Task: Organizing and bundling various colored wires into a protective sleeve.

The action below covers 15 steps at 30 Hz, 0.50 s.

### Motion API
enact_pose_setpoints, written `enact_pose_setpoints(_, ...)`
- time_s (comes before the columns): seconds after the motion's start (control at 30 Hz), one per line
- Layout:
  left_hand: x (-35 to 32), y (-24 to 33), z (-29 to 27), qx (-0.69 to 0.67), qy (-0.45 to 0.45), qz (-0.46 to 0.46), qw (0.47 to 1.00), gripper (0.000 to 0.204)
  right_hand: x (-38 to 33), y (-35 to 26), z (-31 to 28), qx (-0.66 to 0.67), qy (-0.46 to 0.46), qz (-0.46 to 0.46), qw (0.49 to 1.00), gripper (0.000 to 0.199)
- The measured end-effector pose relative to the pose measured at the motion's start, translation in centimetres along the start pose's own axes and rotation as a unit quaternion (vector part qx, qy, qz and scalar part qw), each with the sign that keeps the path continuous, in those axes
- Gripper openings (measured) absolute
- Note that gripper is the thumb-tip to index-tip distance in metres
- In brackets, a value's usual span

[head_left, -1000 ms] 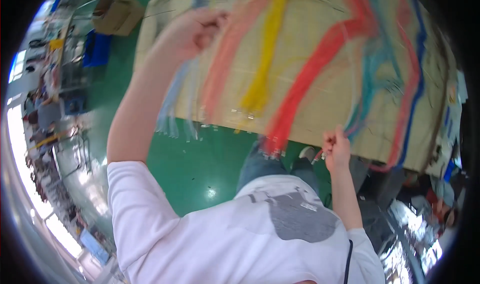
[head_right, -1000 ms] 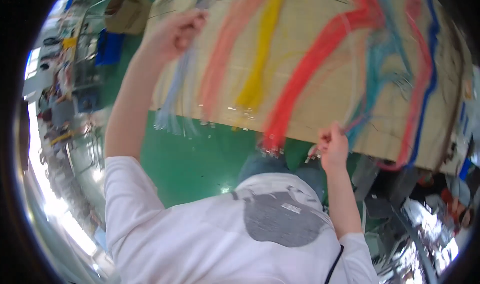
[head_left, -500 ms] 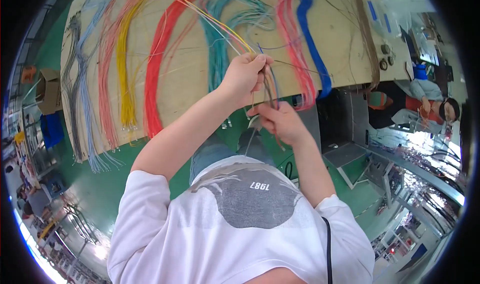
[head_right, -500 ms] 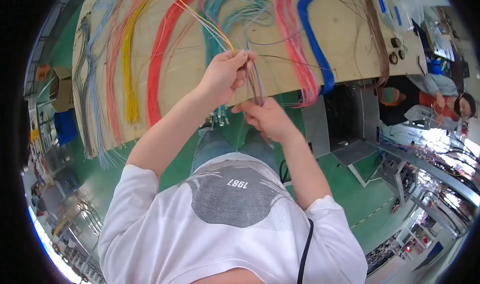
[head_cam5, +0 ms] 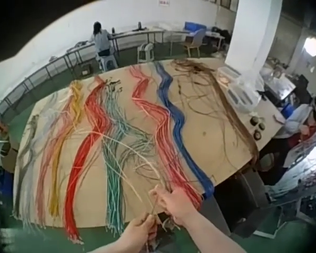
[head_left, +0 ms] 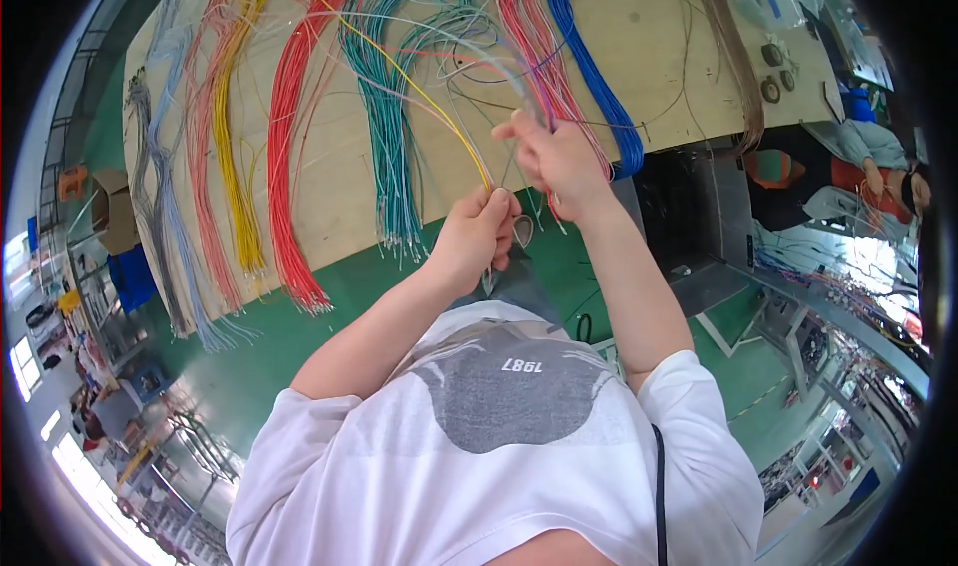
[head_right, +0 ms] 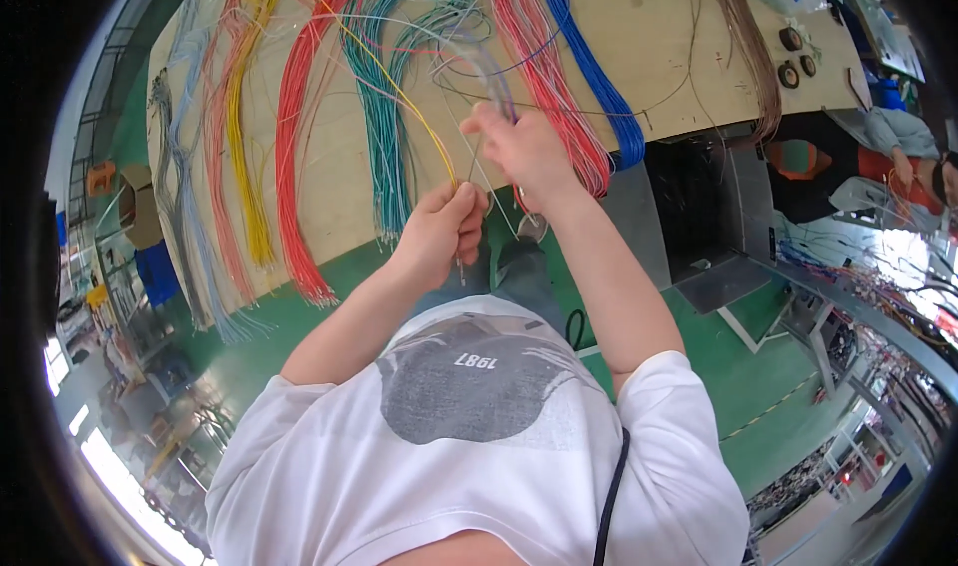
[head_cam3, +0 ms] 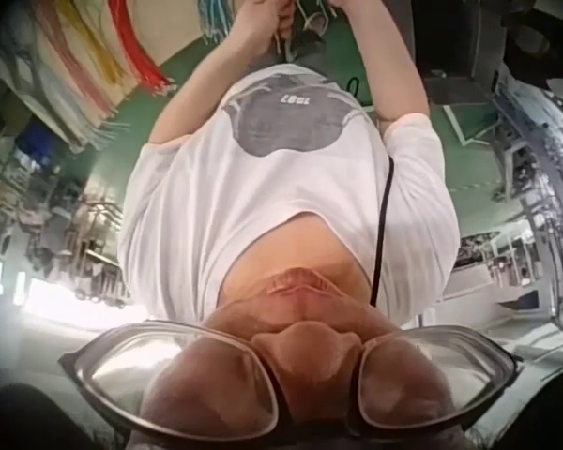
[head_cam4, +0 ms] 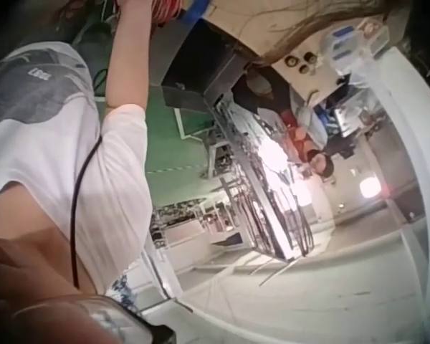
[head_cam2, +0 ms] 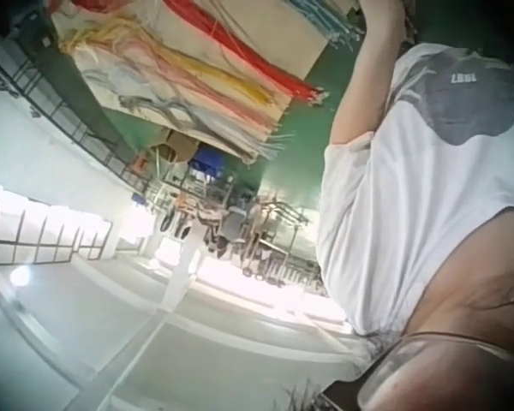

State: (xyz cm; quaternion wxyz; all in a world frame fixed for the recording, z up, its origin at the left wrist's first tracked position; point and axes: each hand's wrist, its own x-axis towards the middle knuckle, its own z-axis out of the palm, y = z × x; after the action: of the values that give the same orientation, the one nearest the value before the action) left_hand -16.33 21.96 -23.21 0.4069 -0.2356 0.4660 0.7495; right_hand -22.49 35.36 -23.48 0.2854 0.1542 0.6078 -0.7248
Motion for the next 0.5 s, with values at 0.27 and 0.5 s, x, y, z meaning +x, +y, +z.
enact_pose_setpoints(0.27,0.1,0.7,-0.7,0.408,-0.009,0.188,0.893,0.021,0.2,1.9,1.9,-0.304,0.023,-0.032,0.952,0.032)
enact_pose_setpoints(0.5,-0.8,8.3,0.4,0.651,-0.060,0.579,0.487,0.031,-2.7,4.4,-0.4,-0.333,0.012,-0.237,0.913,0.023)
